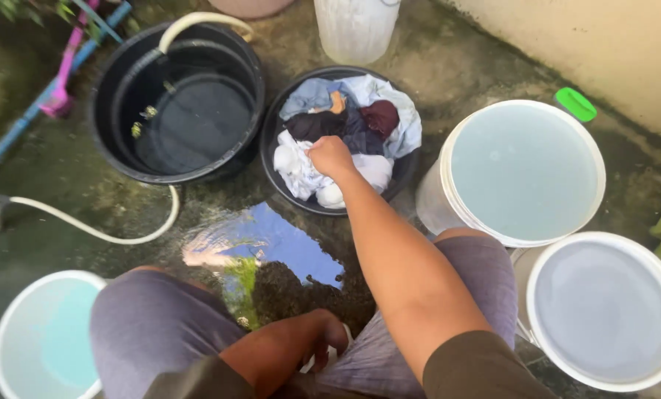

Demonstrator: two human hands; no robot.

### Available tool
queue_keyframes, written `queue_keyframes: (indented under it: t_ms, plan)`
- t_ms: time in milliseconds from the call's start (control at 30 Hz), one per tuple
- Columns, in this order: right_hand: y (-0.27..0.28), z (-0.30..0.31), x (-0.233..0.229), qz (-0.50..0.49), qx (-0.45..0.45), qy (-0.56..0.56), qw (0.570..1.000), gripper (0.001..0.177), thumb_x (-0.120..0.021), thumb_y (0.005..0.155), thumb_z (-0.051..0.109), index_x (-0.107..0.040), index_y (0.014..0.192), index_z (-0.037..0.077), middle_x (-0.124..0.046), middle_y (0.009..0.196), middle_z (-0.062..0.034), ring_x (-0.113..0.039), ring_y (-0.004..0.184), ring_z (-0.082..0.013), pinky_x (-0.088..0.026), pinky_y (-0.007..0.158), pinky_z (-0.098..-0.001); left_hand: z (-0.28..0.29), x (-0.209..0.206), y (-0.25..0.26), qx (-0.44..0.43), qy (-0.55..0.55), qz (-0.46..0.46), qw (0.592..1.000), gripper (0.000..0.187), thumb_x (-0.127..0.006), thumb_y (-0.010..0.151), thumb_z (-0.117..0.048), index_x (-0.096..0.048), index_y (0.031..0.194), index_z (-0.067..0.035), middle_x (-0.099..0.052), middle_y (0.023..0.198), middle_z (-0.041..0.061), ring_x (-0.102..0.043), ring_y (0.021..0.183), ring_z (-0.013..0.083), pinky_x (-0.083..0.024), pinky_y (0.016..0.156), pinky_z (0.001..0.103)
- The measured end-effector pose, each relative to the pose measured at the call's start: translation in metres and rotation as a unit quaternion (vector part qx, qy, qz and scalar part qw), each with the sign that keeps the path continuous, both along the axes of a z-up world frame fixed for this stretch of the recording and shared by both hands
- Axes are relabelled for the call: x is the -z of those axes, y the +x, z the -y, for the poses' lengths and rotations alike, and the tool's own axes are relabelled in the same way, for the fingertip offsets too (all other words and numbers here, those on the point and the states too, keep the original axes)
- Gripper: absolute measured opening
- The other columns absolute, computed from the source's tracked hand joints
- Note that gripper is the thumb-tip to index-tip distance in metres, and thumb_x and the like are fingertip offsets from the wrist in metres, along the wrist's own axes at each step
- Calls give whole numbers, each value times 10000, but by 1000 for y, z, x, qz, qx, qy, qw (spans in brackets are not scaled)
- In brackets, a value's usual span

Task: Hand washing various items of clothing in buckets of soapy water and rinsing them.

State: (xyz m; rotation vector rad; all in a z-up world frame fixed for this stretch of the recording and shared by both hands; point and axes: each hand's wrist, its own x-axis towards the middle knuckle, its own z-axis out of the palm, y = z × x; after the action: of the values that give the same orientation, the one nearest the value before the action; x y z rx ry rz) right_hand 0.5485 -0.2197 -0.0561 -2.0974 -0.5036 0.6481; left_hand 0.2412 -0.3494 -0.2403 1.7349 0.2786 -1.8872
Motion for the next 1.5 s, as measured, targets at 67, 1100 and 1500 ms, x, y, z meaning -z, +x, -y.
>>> queue_keyframes:
  t_ms: [67, 1100, 1500]
  plan:
    - [8, 4, 7, 97, -48, -32, 994, 211, -732, 800, 270, -788, 870, 80, -757, 904, -178, -733, 894, -366, -569, 815, -471, -17, 27, 6, -6, 1, -12, 1000, 612, -703, 951, -360, -474, 1482, -158, -429, 1525, 235, -492, 1401, 414, -442, 1137, 559]
    - [42, 22, 212, 108, -86, -223, 965, 486, -690, 860, 228, -639, 1319, 77, -674, 1263, -263, -633, 1192, -416, -500, 1024, -449, -242, -48, 248, -219, 259, 398, 852, 451, -538, 940, -205, -629, 1365, -82, -562, 1483, 209, -534, 1377, 392, -469, 1100, 476]
    - [38, 31, 12, -240, 169, 434, 851, 209, -712, 773, 207, -689, 966, 131, -656, 909, 18, -609, 846, -162, -475, 761, -330, -237, -281, 273, -474, 107, 635, 600, 427, -546, 886, -154, -687, 1272, -34, -694, 1216, 300, -632, 1203, 427, -494, 1003, 455]
